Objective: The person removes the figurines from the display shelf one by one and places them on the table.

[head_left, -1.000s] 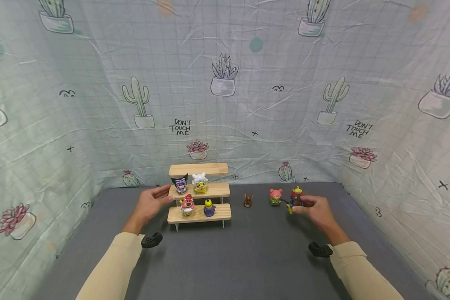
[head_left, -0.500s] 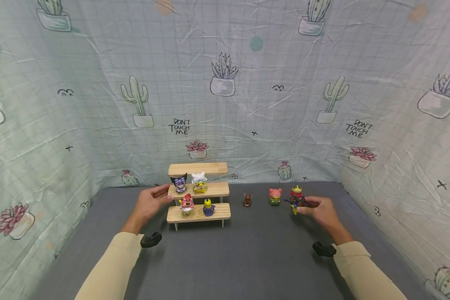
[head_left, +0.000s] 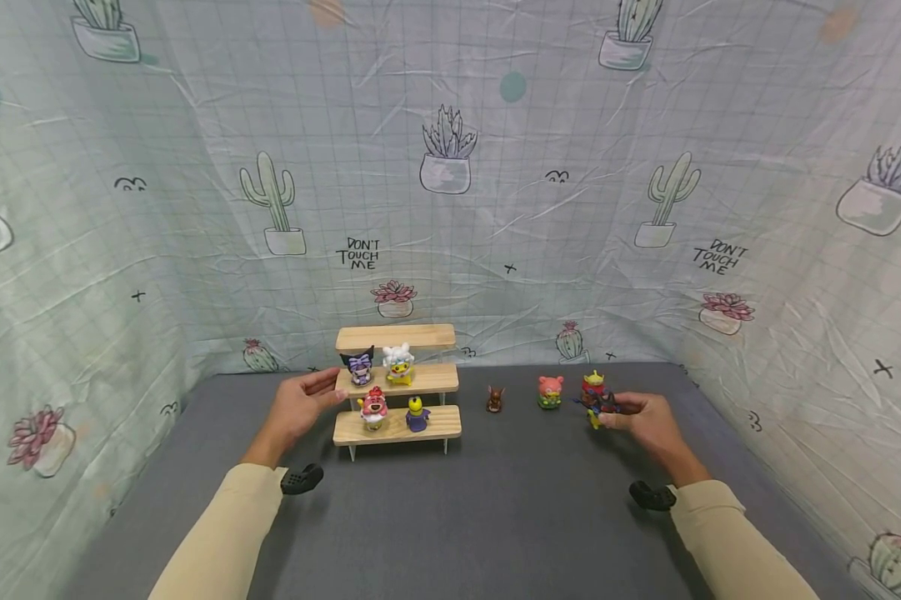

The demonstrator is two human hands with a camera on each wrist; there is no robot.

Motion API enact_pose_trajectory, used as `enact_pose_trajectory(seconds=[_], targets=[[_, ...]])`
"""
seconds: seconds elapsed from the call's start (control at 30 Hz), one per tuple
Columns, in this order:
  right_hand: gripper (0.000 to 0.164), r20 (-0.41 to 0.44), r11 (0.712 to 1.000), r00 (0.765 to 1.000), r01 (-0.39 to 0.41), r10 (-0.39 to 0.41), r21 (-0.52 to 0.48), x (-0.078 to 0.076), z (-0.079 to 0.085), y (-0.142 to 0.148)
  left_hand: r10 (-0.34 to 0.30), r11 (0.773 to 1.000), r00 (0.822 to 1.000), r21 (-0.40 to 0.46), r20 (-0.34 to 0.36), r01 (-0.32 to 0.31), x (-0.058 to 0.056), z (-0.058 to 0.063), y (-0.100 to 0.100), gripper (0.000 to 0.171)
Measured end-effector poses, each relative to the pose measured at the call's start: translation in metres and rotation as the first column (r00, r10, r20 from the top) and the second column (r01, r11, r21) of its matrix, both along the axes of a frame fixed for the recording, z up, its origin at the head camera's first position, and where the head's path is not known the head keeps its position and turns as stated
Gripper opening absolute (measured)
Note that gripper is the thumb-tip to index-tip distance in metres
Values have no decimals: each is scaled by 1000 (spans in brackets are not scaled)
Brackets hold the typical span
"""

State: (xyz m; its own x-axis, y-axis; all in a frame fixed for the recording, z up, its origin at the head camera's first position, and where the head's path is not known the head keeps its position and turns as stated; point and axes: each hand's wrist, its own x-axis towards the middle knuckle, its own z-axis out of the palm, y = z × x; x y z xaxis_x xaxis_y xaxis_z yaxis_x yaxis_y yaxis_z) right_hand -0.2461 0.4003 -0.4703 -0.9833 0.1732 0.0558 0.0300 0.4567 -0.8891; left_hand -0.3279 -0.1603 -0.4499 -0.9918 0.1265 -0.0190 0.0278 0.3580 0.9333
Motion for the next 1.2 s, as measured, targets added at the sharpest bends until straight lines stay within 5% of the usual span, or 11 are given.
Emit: enact_pose_trajectory(seconds=[1.2], targets=[[51,43,999,999,12,-14,38,2,-13,26,-4,1000,1000,2,-3,4,2,0,1,63]])
